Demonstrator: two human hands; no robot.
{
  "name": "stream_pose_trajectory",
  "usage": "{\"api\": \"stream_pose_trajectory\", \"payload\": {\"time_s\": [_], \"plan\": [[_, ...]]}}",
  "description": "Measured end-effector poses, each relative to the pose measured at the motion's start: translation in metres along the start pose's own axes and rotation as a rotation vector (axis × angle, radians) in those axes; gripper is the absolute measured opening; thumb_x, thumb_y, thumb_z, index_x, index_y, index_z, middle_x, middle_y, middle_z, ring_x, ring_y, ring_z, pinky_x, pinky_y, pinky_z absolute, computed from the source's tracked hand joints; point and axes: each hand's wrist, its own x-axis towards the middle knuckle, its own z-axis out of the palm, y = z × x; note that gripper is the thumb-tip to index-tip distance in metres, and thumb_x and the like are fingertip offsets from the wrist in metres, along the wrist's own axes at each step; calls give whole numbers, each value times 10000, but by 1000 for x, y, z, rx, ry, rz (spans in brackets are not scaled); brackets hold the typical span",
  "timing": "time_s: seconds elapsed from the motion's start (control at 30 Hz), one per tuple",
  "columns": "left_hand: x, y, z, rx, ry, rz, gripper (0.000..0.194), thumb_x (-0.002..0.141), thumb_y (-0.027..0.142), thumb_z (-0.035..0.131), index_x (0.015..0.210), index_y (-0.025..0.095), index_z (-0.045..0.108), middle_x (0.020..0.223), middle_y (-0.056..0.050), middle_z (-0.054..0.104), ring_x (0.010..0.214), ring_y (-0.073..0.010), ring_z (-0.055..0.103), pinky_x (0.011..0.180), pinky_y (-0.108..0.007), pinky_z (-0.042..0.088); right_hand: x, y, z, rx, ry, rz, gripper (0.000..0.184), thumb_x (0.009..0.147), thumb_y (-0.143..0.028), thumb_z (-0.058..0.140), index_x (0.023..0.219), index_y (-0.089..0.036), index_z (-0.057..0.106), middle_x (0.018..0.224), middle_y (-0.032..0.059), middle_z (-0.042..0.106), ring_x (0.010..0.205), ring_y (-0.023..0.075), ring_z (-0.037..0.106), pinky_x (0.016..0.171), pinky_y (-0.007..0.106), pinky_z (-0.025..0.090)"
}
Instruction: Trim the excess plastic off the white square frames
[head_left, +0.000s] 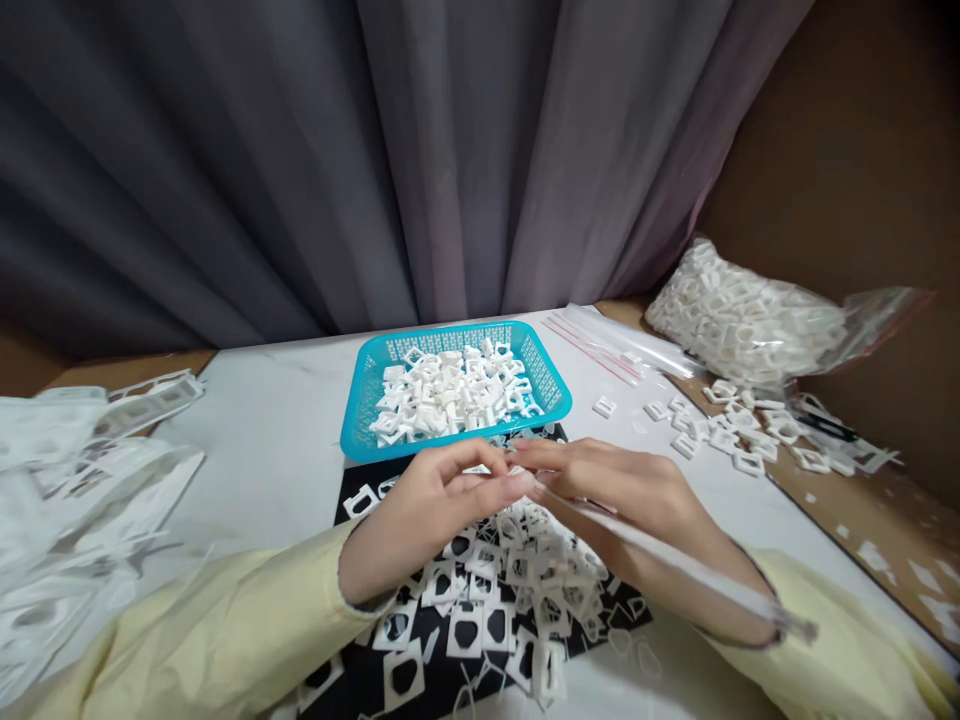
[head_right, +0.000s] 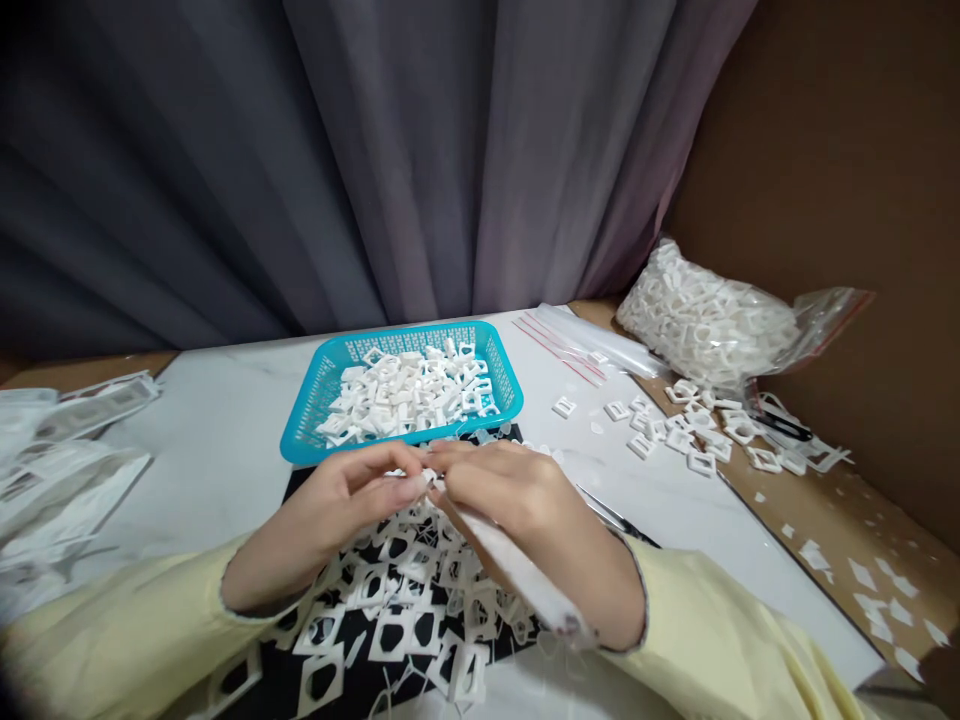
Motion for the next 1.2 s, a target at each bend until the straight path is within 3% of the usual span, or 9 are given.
{"api": "stream_pose_trajectory", "payload": {"time_s": [0.1, 0.23, 0.3, 0.47, 0.9, 1.0, 1.1, 1.2], "plan": [[2, -1, -1, 41, 17, -6, 226, 754, 345, 677, 671, 179, 549, 690, 38, 568, 696, -111, 528, 646, -222, 387, -2, 2, 2, -55, -30, -45, 112, 871, -82, 510, 928, -145, 584, 1012, 84, 663, 1064, 157, 581, 906, 281, 460], [3, 3, -3, 102, 6, 101, 216, 834, 316, 589, 673, 172, 599, 861, -6, 638, 886, -153, 563, 813, -264, 399, -1, 3, -2, -51, 15, 29, 109, 865, -102, 520, 827, -178, 588, 839, 47, 683, 963, 158, 631, 811, 272, 506], [3, 4, -4, 87, 7, 122, 226, 856, 307, 561, 678, 172, 604, 914, -17, 656, 963, -171, 561, 881, -284, 384, 1, 2, -5, -70, 45, 84, 139, 869, -126, 519, 765, -197, 576, 868, 32, 694, 895, 145, 651, 762, 256, 517], [4, -1, -6, -26, 21, 56, 229, 880, 345, 520, 765, 190, 644, 861, -14, 665, 920, -180, 584, 882, -308, 399, 4, 1, -7, -126, 54, 91, 154, 859, -137, 544, 721, -205, 543, 1019, 13, 690, 826, 112, 661, 718, 207, 515], [1, -4, -6, -53, 48, 1, 243, 870, 373, 516, 752, 192, 627, 860, -15, 631, 898, -187, 555, 901, -347, 401, 4, 0, 5, -130, 16, 64, 188, 878, -84, 474, 742, -210, 502, 993, 53, 676, 978, 152, 632, 747, 253, 508], [0, -3, -6, -8, 57, 7, 242, 870, 370, 516, 754, 196, 637, 843, -7, 634, 871, -180, 554, 872, -326, 405, 6, 0, 4, -139, 51, 77, 178, 869, -110, 509, 718, -203, 515, 935, 41, 702, 846, 143, 672, 683, 242, 518], [0, -2, -6, 36, 67, 26, 238, 869, 352, 525, 736, 198, 646, 820, 5, 635, 862, -168, 552, 849, -292, 400, 9, -1, -1, -16, 82, 212, 149, 832, -162, 592, 693, -195, 549, 944, 26, 715, 802, 139, 688, 663, 216, 533], [0, -1, -7, 17, 58, 21, 228, 870, 353, 528, 772, 199, 665, 821, 5, 648, 856, -164, 567, 813, -273, 409, 13, -1, -6, 236, 53, 452, 243, 782, -199, 658, 581, -190, 521, 861, 19, 722, 973, 195, 657, 715, 213, 550]]}}
